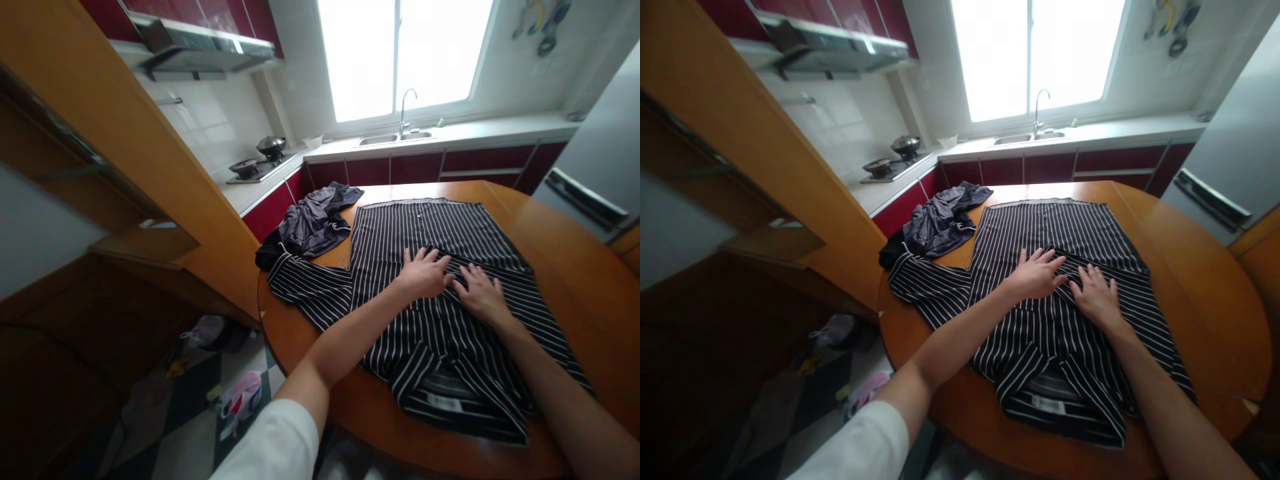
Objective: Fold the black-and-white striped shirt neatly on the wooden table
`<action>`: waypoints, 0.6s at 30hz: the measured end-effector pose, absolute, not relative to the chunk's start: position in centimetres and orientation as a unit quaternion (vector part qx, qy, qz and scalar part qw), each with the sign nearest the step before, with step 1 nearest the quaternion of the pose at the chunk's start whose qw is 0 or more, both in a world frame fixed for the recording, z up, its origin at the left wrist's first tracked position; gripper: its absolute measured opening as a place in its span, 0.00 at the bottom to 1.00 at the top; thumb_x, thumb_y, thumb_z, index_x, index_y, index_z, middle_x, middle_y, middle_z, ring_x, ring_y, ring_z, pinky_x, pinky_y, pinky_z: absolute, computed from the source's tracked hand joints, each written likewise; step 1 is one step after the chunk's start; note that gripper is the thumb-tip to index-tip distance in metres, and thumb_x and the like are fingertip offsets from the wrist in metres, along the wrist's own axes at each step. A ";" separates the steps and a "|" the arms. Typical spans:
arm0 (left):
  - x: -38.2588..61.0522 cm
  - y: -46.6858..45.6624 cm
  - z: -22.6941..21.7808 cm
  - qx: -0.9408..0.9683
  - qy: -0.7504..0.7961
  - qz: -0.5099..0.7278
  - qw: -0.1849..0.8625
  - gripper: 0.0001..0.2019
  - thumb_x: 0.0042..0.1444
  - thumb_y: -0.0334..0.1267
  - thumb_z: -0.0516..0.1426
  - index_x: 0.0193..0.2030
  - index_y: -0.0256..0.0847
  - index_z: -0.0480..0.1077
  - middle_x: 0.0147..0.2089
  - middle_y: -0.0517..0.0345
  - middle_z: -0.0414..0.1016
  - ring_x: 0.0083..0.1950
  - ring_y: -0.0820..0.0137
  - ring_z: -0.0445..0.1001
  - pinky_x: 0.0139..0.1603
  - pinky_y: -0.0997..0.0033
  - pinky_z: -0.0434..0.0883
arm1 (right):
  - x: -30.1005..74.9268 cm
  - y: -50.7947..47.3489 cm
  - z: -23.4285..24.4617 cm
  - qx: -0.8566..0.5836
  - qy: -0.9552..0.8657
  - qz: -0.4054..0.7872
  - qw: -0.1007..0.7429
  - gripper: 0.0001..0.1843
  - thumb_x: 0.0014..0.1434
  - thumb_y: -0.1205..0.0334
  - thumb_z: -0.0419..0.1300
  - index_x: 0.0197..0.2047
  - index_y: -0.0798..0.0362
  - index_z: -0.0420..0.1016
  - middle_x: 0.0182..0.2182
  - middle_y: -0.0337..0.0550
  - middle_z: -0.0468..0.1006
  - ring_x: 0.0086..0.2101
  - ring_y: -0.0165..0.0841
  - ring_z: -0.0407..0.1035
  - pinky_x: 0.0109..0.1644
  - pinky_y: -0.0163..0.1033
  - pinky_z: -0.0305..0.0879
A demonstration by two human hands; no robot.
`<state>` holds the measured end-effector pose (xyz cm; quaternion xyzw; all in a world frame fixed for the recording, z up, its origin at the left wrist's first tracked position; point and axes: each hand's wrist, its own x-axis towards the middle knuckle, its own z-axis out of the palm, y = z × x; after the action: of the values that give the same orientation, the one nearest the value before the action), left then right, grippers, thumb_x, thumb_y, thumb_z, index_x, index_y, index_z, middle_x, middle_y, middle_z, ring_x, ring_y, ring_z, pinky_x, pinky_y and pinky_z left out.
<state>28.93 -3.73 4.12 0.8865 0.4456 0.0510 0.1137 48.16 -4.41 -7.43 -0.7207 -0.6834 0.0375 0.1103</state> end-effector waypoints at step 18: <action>-11.2 -8.7 0.2 0.458 0.794 0.397 0.054 0.20 0.51 0.45 0.65 0.49 0.36 0.76 0.51 0.42 0.78 0.59 0.51 0.73 0.61 0.54 0.67 | 49.0 -3.6 -9.1 -0.710 -0.687 0.047 0.145 0.37 0.68 0.46 0.40 0.70 0.62 0.60 0.71 0.61 0.55 0.70 0.51 0.49 0.70 0.67 0.43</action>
<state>-11.22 -8.73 0.19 0.4578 0.7936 0.3972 0.0539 49.03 -3.60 -9.09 -0.7102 -0.6873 0.0466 0.1453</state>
